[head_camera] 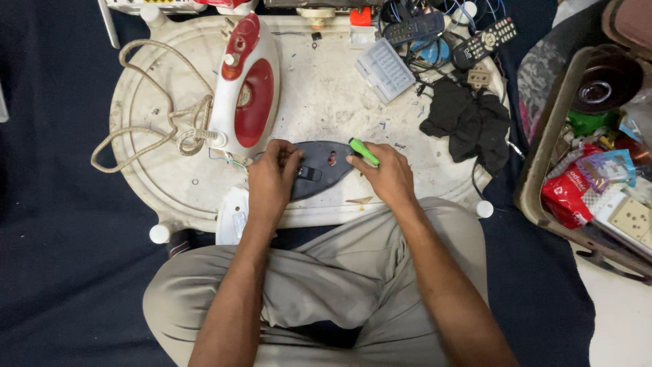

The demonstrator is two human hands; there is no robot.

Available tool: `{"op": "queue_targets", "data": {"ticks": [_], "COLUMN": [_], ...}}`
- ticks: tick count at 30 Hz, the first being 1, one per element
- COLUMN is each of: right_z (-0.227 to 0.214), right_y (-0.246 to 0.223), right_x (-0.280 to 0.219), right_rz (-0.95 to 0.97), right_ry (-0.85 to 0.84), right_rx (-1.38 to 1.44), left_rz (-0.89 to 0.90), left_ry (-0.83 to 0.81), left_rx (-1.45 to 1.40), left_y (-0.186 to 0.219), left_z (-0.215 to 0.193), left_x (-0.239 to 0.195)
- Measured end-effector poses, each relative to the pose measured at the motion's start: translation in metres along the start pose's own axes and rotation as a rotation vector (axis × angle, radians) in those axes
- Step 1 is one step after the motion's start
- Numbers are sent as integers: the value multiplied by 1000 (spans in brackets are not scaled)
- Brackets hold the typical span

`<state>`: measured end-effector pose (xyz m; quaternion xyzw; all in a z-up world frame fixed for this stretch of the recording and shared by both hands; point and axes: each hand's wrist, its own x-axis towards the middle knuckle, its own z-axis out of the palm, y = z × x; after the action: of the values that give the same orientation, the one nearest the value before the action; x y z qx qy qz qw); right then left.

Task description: The person repairs a disassembled electric iron by hand, using a green-handled screwdriver to adjust internal wiring and components. They manipulate wires and parts inside the iron's base, then reassemble the casing.

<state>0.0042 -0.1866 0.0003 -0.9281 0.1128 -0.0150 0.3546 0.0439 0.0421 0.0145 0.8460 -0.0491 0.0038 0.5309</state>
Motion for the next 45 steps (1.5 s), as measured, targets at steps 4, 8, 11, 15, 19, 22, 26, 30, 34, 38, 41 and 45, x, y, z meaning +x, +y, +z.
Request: {"op": "queue_targets", "data": {"ticks": [4,8,11,15,19,22,26,30,34,38,41,45], "right_z": [1,0,0,-2,0,2,2,1,1,-1,-1,2], "right_y": [1,1,-3,-3,1,6,8,4,1,-2,-4,0], "right_x": [2,3,3,1,5,8,7,7,6,6,5,3], "right_rz": [50,73,128,116,131,197,208,192,201,220,220,241], "right_ry": [-9,-10,-32,-36,-43,-88,-110,-102,-122,-109,-102,-94], "right_rx": [55,62,52,78,78,198,237,209,217,219,212,223], "left_rz": [-14,-55,-61,-96,-105,-131,-151,-215,-221,-229,-244,-250], "left_ry": [19,9,10,12,9,-9,2,-12,-2,-4,-4,2], "left_rx": [20,-16,-40,-82,-89,-114,-128,-189,-190,-220,-246,-267], "left_y": [0,-1,-3,-5,-6,-7,-6,-3,-1,-1,-2,-3], "left_z": [0,1,0,3,3,3,3,2,1,0,1,2], "left_x": [0,0,1,0,2,2,2,4,2,1,-1,-2]}}
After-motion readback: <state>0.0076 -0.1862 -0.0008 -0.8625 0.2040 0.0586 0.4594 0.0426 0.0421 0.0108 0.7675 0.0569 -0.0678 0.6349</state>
